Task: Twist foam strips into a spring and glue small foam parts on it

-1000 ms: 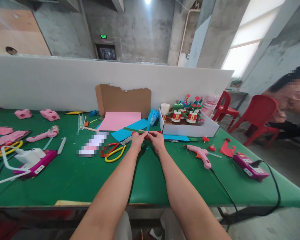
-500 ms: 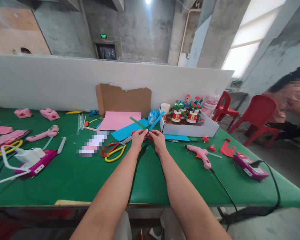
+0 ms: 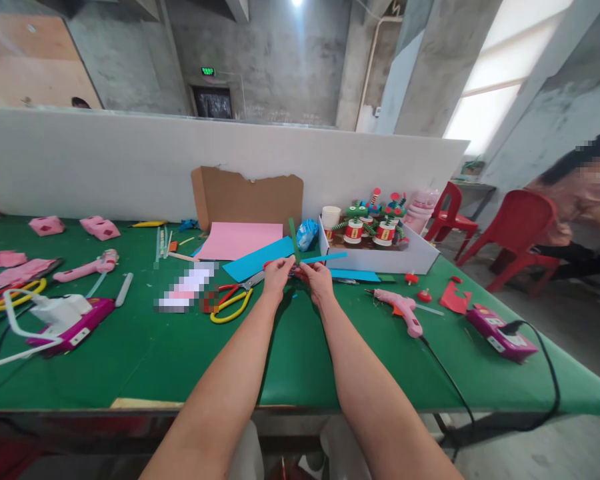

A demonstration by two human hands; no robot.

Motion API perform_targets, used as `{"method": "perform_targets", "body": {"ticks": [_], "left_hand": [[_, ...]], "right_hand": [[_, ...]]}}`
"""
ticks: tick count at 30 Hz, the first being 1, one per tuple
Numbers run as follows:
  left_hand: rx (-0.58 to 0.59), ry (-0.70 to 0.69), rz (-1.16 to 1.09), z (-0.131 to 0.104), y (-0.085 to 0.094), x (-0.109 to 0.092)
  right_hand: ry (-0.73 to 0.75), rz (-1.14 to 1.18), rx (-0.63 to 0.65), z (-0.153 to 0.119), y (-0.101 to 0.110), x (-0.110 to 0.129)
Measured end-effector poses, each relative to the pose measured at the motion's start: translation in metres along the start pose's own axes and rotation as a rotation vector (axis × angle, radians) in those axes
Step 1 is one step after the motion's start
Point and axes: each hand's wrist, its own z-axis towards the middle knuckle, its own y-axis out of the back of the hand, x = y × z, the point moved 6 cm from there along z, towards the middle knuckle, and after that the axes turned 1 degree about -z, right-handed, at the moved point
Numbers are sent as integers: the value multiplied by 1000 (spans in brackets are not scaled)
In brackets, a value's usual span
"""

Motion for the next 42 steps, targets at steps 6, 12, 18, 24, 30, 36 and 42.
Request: {"method": "perform_targets", "body": {"ticks": [6,12,18,24,30,36,42], "left_hand": [[37,-31,39,5,0,2],[21,-79,64,5,2,1],[31,26,-3,1,0,5],[62,-25,33,5,0,3],[-8,17,-5,2,2,4],[87,1,17,2,-3,3],[-21,-11,-22,7,4,6]], "right_hand": [[-10,-30,13,1,0,-3],[0,-60,-17,3,2,-4],[26,-53,-45,1,2,0],[41,-62,-28,-1,0,1],[90,-40,-49,-1,2,3],[99,-76,-13,-1,0,3],[49,-87,2,2,1,0]]}}
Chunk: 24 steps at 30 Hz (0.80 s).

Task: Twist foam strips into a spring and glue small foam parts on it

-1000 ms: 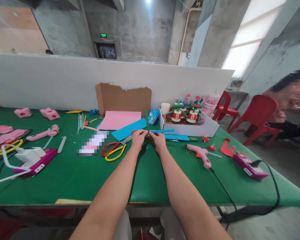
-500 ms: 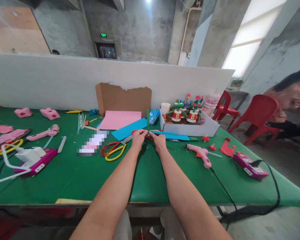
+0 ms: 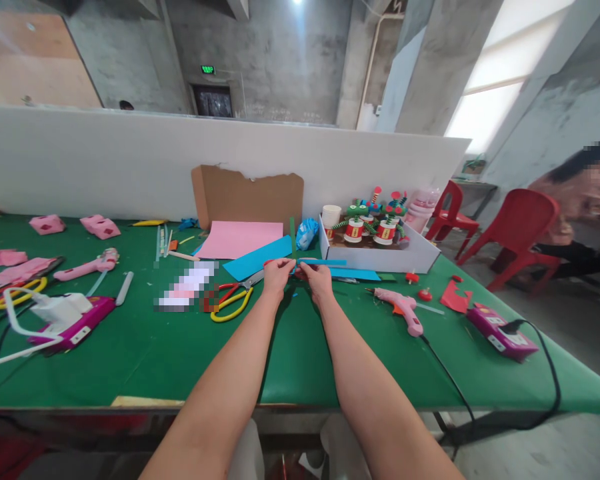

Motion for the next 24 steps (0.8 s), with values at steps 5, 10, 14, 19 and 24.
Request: {"method": "perform_targets", "body": {"ticks": [5,10,14,19,24], "left_hand": [[-40,48,-61,0,2,2],[71,8,-19,-1,-5,2],[88,-13,9,0,-5,2],[96,-14,1,-1,-4,0],[86,-9,-1,-3,-4,-4]], "right_hand": [[-80,72,-6,5,5,-8],[-101,122,-24,7,6,-12],[-85,124,3,4,3,-9],[-58,128,35,-1,0,-4],[-93,124,34,-2,-1,-4]]}}
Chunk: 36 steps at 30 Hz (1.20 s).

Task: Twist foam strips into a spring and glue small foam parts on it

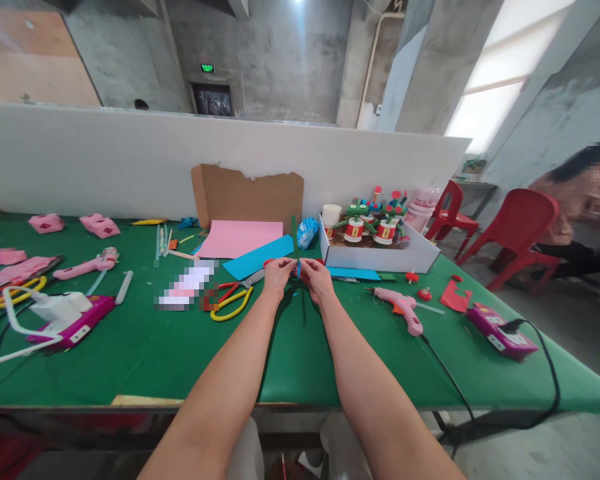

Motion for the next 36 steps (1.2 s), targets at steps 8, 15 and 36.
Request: {"method": "perform_targets", "body": {"ticks": [8,15,36], "left_hand": [[-73,-9,-60,-7,-2,-2],[-90,-4,-54,-3,-1,3],[-58,73,-52,5,3,15]], "right_hand": [[25,11,7,1,0,-1],[50,-17,-49,3,2,2],[84,-88,-29,6,1,0]]}}
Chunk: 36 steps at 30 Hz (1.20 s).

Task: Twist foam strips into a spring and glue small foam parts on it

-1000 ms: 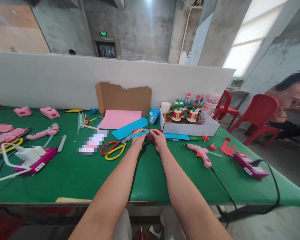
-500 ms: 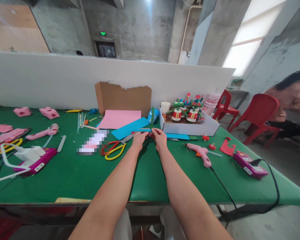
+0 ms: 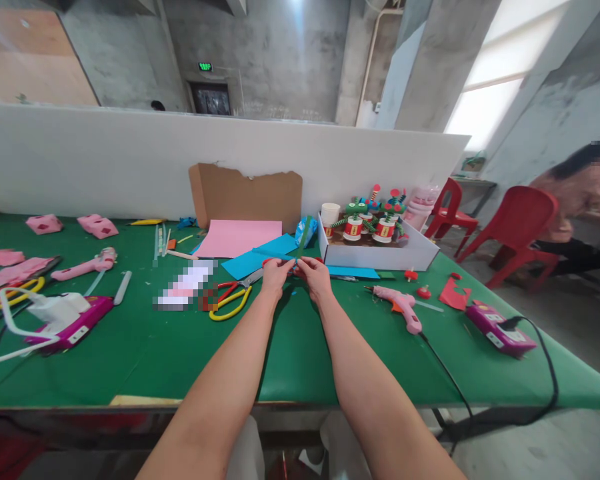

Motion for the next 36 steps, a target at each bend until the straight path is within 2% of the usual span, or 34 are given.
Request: {"method": "perform_targets", "body": {"ticks": [3,10,15,20,28,36], "left_hand": [[-15,-19,12,-2,-1,-2],[-1,-51,86,-4,-2,-6],[-45,-92,157,-3,1,-8],[-172,-125,91,-1,11,-13],[-266,-133,-21,2,26,-22],[-378,-161,-116,2,43,-36]], "right_hand": [[52,-65,-22,1,1,3],[141,-257,13,1,-1,5],[222,-401,-49,3,2,9],[185,-406,-109,6,10,5],[146,-365,-186,16,28,-8],[130,-338,-256,5,31,2]]}}
